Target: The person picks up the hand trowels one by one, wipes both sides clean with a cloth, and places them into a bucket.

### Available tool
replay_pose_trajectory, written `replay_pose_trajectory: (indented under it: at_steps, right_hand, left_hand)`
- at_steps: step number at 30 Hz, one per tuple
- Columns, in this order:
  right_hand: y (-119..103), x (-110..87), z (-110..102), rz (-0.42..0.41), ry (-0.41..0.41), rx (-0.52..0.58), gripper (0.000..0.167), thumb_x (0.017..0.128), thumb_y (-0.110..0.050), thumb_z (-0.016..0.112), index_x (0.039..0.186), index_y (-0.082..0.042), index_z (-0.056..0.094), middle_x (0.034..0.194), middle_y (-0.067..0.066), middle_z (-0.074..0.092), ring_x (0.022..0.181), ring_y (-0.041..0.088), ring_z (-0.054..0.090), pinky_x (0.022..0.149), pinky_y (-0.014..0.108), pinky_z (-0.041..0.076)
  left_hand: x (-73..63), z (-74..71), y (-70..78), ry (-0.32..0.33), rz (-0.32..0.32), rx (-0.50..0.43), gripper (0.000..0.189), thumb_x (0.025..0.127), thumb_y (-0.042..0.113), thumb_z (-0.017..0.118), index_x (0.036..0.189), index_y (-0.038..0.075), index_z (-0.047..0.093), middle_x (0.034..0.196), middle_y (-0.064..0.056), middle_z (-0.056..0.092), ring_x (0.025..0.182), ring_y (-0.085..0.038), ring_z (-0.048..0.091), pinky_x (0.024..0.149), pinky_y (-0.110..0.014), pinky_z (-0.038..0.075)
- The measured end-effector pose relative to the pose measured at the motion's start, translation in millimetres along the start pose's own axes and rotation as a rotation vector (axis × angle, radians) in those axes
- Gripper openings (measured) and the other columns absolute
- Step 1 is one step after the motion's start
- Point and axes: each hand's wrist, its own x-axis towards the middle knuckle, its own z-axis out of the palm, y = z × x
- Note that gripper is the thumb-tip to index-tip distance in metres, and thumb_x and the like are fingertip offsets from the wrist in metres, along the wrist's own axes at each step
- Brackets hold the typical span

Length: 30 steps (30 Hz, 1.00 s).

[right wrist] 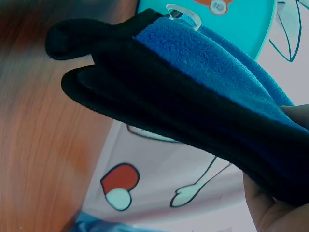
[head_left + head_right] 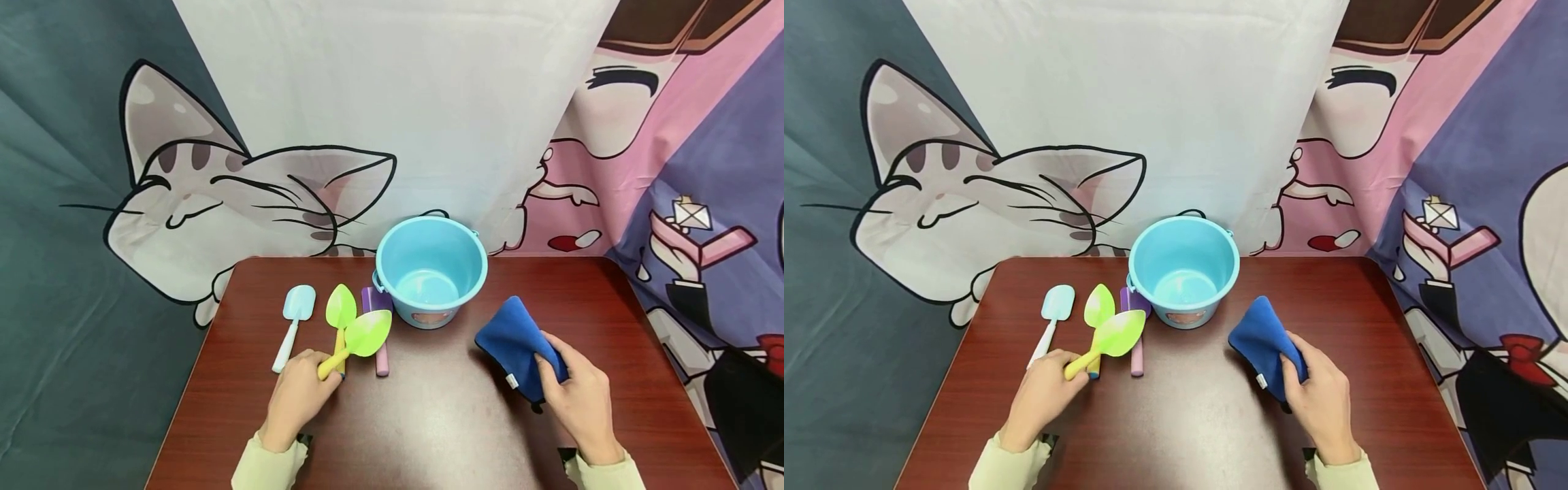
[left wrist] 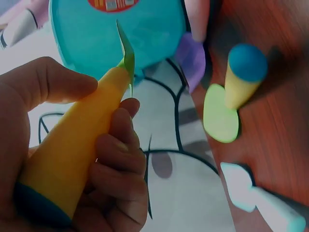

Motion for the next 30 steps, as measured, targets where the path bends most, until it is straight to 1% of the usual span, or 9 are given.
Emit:
replay_pose_trajectory:
  at_steps: [3, 6, 9, 13, 18, 21, 23, 27, 30]
  right_hand:
    - [-4.9, -1.2, 4.4, -0.029, -0.018, 0.007, 0.043, 0.078, -0.001, 0.077, 0.121, -0.005, 0.072, 0.107, 0.016, 0.073, 0.085, 0.033, 0.071, 0.089, 0.002, 0.033]
    - [-9.7, -2.9, 8.4, -0.046, -0.046, 0.007, 0.043, 0.079, -0.003, 0.077, 0.122, -0.006, 0.071, 0.108, 0.015, 0.073, 0.089, 0.030, 0.071, 0.090, 0.004, 0.034]
    - [-14.7, -4.0, 11.6, -0.068, -0.069, 0.016, 0.042, 0.080, -0.004, 0.076, 0.122, -0.006, 0.071, 0.108, 0.014, 0.073, 0.091, 0.029, 0.070, 0.090, 0.008, 0.039]
    - [-21.1, -4.7, 15.2, -0.099, -0.082, 0.026, 0.042, 0.080, -0.003, 0.075, 0.122, -0.004, 0.071, 0.107, 0.012, 0.073, 0.091, 0.029, 0.070, 0.086, 0.020, 0.047]
    - [-29.1, -5.0, 19.2, -0.139, -0.072, 0.023, 0.041, 0.082, -0.004, 0.073, 0.123, -0.004, 0.070, 0.107, 0.011, 0.073, 0.091, 0.026, 0.070, 0.083, 0.029, 0.050]
    - [-33.9, -5.3, 23.0, -0.170, -0.063, 0.011, 0.039, 0.082, -0.006, 0.072, 0.122, -0.003, 0.071, 0.106, 0.011, 0.073, 0.089, 0.026, 0.070, 0.077, 0.037, 0.052]
    - [-37.2, -5.8, 25.9, -0.184, -0.076, -0.001, 0.038, 0.085, -0.008, 0.070, 0.122, -0.003, 0.070, 0.107, 0.011, 0.073, 0.090, 0.025, 0.070, 0.074, 0.042, 0.053]
    - [-45.8, -7.2, 33.4, -0.217, -0.086, 0.002, 0.036, 0.087, -0.011, 0.067, 0.122, -0.003, 0.070, 0.108, 0.009, 0.073, 0.089, 0.025, 0.070, 0.071, 0.045, 0.055]
    - [-52.8, -8.1, 39.3, -0.249, -0.070, 0.027, 0.035, 0.088, -0.013, 0.064, 0.121, -0.004, 0.070, 0.108, 0.008, 0.073, 0.088, 0.025, 0.070, 0.069, 0.045, 0.055]
  left_hand:
    - [-1.3, 4.3, 8.0, -0.007, 0.039, 0.008, 0.016, 0.074, 0.011, 0.073, 0.089, 0.005, 0.074, 0.072, 0.003, 0.054, 0.061, -0.011, 0.045, 0.057, -0.029, 0.042]
    - [-3.3, 8.2, 16.1, -0.028, 0.061, 0.008, 0.017, 0.073, 0.009, 0.072, 0.089, 0.004, 0.074, 0.071, 0.003, 0.052, 0.058, -0.011, 0.042, 0.053, -0.027, 0.038]
    - [-5.2, 12.0, 23.9, -0.048, 0.083, 0.000, 0.019, 0.073, 0.009, 0.072, 0.090, 0.005, 0.074, 0.072, 0.004, 0.051, 0.057, -0.009, 0.040, 0.051, -0.025, 0.036]
    - [-6.5, 17.2, 33.2, -0.060, 0.122, -0.011, 0.015, 0.072, 0.010, 0.072, 0.087, 0.007, 0.073, 0.069, 0.006, 0.047, 0.055, -0.008, 0.038, 0.049, -0.024, 0.034]
    - [-7.8, 26.8, 43.3, -0.069, 0.165, -0.020, 0.015, 0.072, 0.012, 0.072, 0.086, 0.009, 0.072, 0.070, 0.008, 0.045, 0.057, -0.007, 0.038, 0.051, -0.023, 0.034]
    - [-8.7, 33.1, 48.8, -0.082, 0.185, -0.026, 0.016, 0.072, 0.012, 0.072, 0.087, 0.008, 0.073, 0.071, 0.008, 0.044, 0.059, -0.007, 0.039, 0.053, -0.023, 0.035]
    - [-9.1, 36.4, 52.3, -0.091, 0.197, -0.035, 0.015, 0.073, 0.012, 0.072, 0.087, 0.008, 0.072, 0.071, 0.008, 0.044, 0.060, -0.007, 0.039, 0.054, -0.023, 0.036]
    - [-9.6, 40.7, 58.0, -0.109, 0.207, -0.052, 0.013, 0.074, 0.011, 0.072, 0.086, 0.008, 0.072, 0.070, 0.008, 0.044, 0.060, -0.007, 0.040, 0.054, -0.023, 0.036]
    - [-9.4, 42.7, 61.3, -0.122, 0.203, -0.060, 0.012, 0.074, 0.011, 0.072, 0.086, 0.008, 0.072, 0.069, 0.008, 0.043, 0.059, -0.007, 0.039, 0.053, -0.023, 0.036]
